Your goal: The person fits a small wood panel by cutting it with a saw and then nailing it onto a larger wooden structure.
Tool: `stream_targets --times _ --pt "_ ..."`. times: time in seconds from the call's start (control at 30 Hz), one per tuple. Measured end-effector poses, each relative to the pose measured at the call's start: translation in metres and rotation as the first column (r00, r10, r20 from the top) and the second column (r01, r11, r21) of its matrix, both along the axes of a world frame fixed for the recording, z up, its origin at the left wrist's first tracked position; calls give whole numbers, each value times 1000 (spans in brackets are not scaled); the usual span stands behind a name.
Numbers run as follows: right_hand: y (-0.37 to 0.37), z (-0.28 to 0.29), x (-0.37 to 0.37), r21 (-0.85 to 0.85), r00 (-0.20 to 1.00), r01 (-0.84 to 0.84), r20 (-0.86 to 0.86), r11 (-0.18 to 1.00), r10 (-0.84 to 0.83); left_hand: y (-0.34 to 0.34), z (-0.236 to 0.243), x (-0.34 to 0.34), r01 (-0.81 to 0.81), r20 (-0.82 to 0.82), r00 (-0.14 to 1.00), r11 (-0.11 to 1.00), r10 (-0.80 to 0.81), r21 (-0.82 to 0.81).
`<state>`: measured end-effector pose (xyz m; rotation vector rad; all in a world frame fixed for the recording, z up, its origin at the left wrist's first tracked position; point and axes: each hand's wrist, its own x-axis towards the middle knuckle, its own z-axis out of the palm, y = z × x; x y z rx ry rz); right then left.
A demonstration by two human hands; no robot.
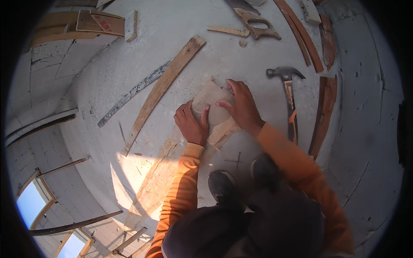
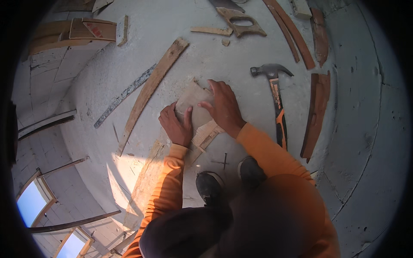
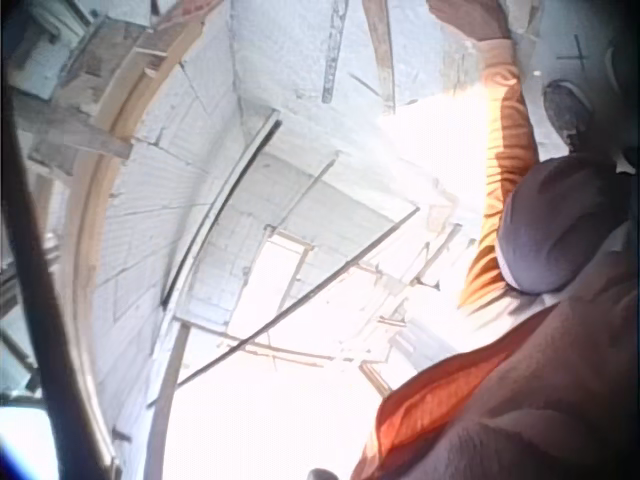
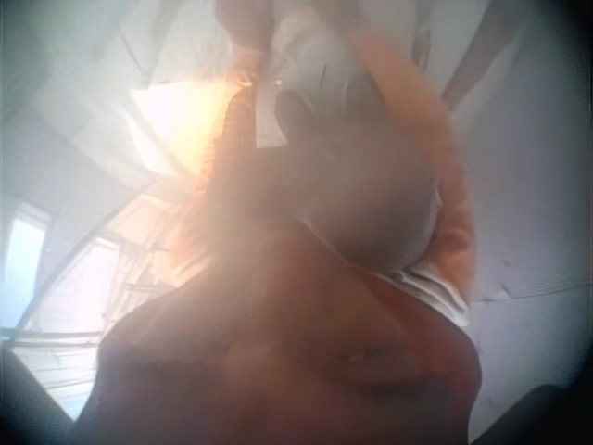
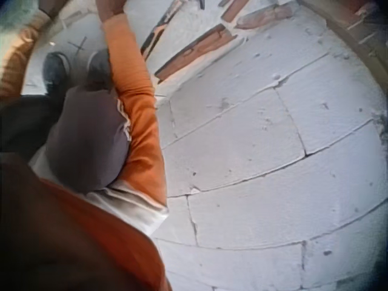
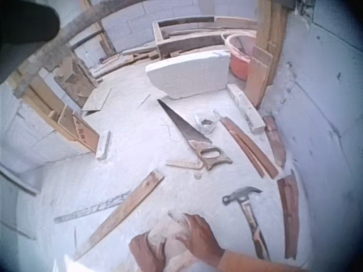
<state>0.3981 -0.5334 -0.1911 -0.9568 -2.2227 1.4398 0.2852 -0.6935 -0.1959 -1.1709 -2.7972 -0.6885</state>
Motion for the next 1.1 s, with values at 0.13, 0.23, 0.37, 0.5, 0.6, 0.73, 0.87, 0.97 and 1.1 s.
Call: stream_targets --times 0.13,0.23,0.37,0.5,0.6,0.73,0.87,0.97,1.1 --pt "14 3 28 -48 999 -25 47 999 27 1 0 5 -34 33 999 999 34 -20" --pt "25 5 41 -183 996 -68 43 981 77 5 2 9 -62 41 997 997 64 -49" --pt "42 6 45 -273 1000 16 26 962 -9 4 3 8 -73 46 996 993 77 -94" --pt "53 11 49 -295 985 -84 118 952 124 1 1 7 -87 26 996 991 90 -103" --pt "40 23 53 -169 956 -256 98 952 275 6 1 8 -111 33 993 989 114 -93" --pt "34 22 55 -130 935 -337 70 932 348 6 1 7 -113 26 993 990 115 -86" --pt "35 21 60 -86 919 -385 55 919 390 7 1 7 -111 19 993 991 113 -80" --pt "34 21 62 -36 912 -404 57 914 406 5 0 7 -103 33 994 993 106 -64" --pt "29 19 62 -53 919 -382 83 923 385 5 -1 7 -94 7 995 992 95 -82"
